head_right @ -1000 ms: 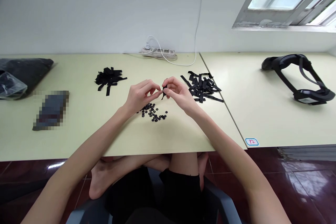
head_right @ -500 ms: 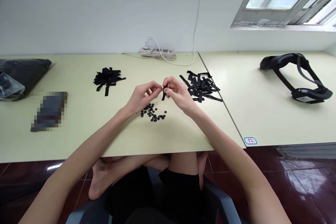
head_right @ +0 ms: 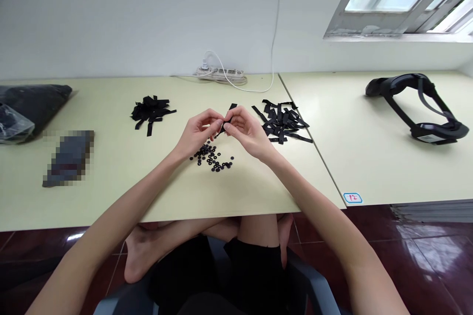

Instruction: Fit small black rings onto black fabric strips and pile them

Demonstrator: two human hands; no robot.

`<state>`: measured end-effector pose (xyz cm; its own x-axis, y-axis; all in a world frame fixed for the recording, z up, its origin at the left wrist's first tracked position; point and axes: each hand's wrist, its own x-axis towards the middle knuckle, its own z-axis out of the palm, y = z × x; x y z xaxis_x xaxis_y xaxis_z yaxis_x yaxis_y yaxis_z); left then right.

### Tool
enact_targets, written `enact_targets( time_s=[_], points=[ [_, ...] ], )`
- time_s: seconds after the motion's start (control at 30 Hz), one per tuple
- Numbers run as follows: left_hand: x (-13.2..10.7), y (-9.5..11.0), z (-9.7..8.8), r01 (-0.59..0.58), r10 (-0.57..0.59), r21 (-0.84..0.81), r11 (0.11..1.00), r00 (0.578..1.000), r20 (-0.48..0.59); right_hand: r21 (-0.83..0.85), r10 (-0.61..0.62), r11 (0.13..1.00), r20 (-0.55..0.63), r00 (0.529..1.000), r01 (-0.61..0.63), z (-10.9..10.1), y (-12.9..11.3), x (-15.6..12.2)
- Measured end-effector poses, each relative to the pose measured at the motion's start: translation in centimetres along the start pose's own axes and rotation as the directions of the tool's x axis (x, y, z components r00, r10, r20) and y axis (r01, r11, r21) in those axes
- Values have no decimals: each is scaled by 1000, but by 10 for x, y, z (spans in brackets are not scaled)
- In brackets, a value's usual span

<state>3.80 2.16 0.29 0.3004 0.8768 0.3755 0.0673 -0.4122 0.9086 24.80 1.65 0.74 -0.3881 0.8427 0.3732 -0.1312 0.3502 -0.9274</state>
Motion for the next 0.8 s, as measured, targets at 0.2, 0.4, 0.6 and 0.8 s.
enact_targets(
  time_s=[0.2,0.4,0.6,0.8],
  points=[
    [1,2,-3,16,-16,-38,999,1000,13,-59,9,998,-81,997,-14,-1,3,0],
    [2,2,-4,27,-25,-40,999,998,53,-73,5,997,-95,995,-12,-1,1,0],
    [4,0,-5,57,-56,-52,997,998,35,-80,-28,997,-86,996,21,1,0,-1],
    [4,-1,-6,68,-64,-76,995,997,54,-123,-55,991,-64,996,46,1,0,-3]
  ],
)
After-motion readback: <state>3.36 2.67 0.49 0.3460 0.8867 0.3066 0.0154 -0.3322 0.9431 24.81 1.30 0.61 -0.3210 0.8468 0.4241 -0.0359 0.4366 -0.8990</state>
